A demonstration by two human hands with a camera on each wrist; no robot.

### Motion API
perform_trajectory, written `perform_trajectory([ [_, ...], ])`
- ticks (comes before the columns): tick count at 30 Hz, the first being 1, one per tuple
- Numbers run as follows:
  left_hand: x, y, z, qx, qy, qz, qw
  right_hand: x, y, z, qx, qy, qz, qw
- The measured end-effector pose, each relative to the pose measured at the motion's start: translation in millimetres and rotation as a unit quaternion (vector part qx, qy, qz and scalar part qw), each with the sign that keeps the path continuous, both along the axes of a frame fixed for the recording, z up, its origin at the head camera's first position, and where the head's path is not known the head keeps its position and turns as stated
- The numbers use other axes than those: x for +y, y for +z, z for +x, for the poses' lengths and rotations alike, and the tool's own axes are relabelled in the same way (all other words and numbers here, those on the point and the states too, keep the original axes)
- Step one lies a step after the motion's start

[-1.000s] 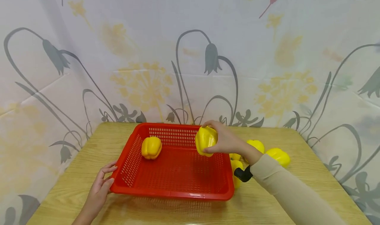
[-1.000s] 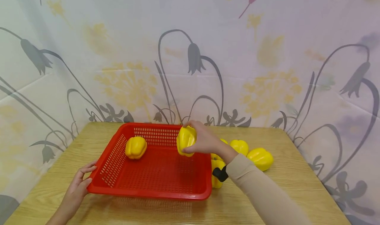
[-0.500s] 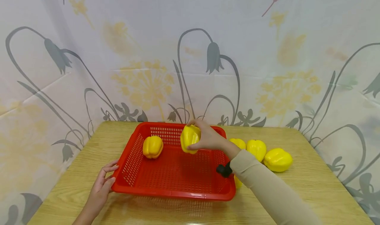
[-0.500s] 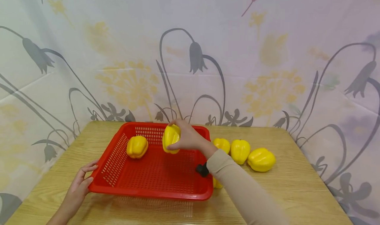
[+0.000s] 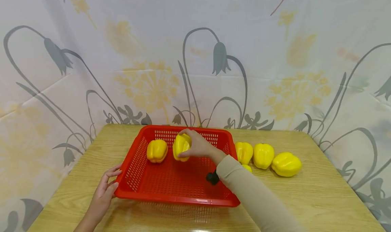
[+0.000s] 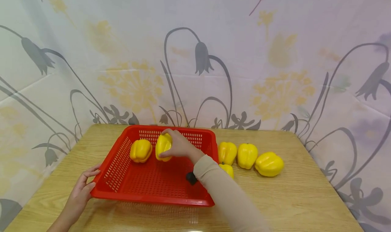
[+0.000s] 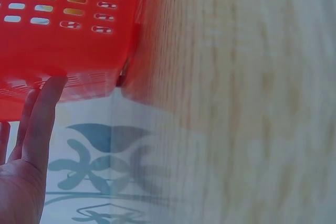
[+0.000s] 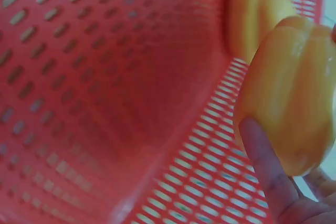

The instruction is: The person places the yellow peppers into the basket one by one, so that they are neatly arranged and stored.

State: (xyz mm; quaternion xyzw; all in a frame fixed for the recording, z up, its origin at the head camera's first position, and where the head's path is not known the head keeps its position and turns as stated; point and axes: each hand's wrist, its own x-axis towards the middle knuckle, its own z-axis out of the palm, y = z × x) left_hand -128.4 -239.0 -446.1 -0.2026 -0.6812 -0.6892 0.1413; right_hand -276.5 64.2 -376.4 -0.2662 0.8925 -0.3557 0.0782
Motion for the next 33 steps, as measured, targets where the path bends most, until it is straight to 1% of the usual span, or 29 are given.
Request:
perform_trajectory([
  [4, 1.3, -0.2, 0.0, 0.001, -0.002, 0.002, 1.0, -3, -15.0, -1.7, -0.002, 0.007, 0.038, 0.9993],
  [8, 2.9, 0.0, -1.5, 0.01, -0.008, 0.005, 0.9999, -2, -22.8, -2.9, -0.002, 0.012, 0.05, 0.9987],
  [14, 2.0, 0.5, -3.5, 0.013, -0.016, 0.006, 0.9998, -5, -18.2, -1.6, -0.003, 0.022, 0.063, 0.9978],
  [17, 0.6, 0.8, -3.3, 0.011, -0.017, 0.003, 0.9998, -10, -17.4, -0.9, 0.009, 0.044, 0.072, 0.9964],
  [20, -0.9, 1.0, -2.7, 0.008, -0.016, -0.001, 0.9998, -16, -18.2, -0.9, 0.016, 0.058, 0.08, 0.995],
  [22, -1.6, 1.1, -2.4, 0.007, -0.015, -0.003, 0.9999, -19, -18.4, -1.1, 0.012, 0.055, 0.081, 0.9952],
  [26, -2.3, 1.9, -2.6, 0.007, -0.007, -0.001, 1.0, -25, -16.2, -1.0, -0.001, 0.032, 0.085, 0.9959],
  [29, -1.8, 2.3, -3.0, 0.003, -0.007, 0.004, 1.0, -25, -12.9, 0.3, -0.002, 0.02, 0.094, 0.9953],
  [33, -2.7, 1.1, -1.5, -0.004, -0.006, 0.0, 1.0, -23, -5.7, 2.6, 0.01, 0.019, 0.106, 0.9942],
])
